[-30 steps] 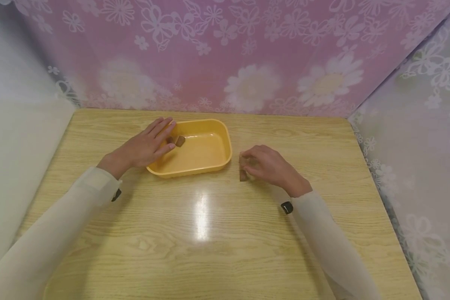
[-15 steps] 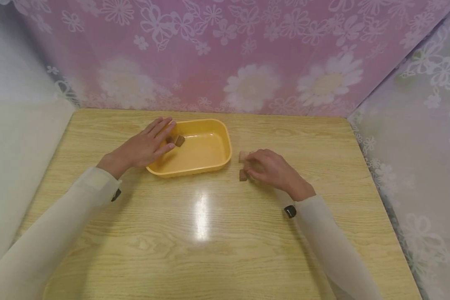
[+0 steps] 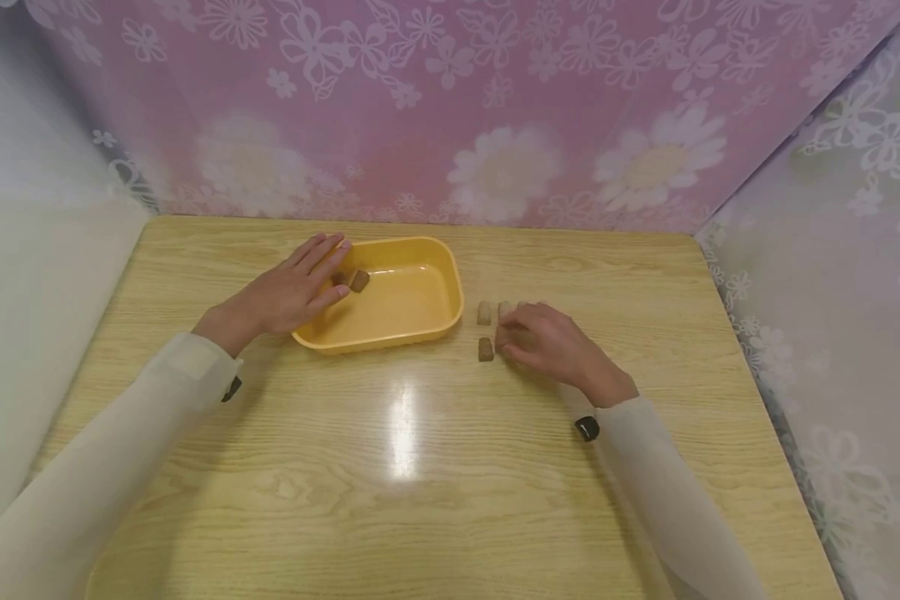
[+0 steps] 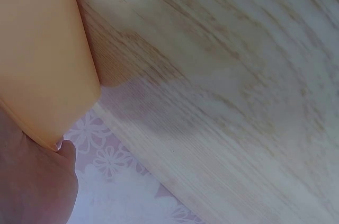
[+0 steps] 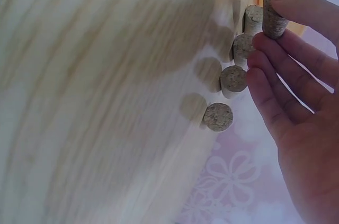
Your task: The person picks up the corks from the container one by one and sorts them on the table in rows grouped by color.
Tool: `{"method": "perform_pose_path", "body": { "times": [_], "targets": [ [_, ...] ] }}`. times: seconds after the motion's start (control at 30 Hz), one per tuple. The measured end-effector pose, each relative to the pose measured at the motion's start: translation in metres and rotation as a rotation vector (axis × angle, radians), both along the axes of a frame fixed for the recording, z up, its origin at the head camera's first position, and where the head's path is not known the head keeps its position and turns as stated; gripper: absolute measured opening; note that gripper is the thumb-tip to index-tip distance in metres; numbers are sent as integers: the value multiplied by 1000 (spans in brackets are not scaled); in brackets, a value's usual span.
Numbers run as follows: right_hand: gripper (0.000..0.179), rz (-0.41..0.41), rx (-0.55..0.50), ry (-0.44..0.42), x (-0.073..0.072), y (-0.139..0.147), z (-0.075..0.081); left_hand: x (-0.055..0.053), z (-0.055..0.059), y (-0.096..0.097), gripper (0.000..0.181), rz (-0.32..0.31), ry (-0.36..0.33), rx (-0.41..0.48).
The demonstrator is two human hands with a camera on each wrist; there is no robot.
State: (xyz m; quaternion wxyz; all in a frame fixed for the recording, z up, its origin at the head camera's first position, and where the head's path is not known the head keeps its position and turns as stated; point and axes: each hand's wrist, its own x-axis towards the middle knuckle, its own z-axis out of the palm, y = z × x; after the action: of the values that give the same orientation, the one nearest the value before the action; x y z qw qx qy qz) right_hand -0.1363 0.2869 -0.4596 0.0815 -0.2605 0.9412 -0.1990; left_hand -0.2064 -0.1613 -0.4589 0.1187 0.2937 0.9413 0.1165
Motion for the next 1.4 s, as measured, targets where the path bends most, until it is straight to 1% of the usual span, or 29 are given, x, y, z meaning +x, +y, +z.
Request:
{"method": "perform_pose_path", "body": {
  "times": [0.23,0.43,0.73,0.97,1.17,1.4],
  "targets": [
    [39,5,16,-2,1,5,-3,-1,-2,0,78,-5,19,-3],
    [38,5,28,-2,3,8,-8,-1,-2,0,78,-3,16,-5],
    [38,0,28,-15,6,11,-11,-1,-2,-1,78,-2,7,-4],
    [34,12,35,-2,6,11,-12,-1,-2,-1,78,1,4,-5],
    [35,29,43,19,4,10,-14,-1,-2,-1,79,0,12,-5],
    [36,26,38,24,4,10,-15,-1,-2,-1,78,-3,14,-2]
  ]
}}
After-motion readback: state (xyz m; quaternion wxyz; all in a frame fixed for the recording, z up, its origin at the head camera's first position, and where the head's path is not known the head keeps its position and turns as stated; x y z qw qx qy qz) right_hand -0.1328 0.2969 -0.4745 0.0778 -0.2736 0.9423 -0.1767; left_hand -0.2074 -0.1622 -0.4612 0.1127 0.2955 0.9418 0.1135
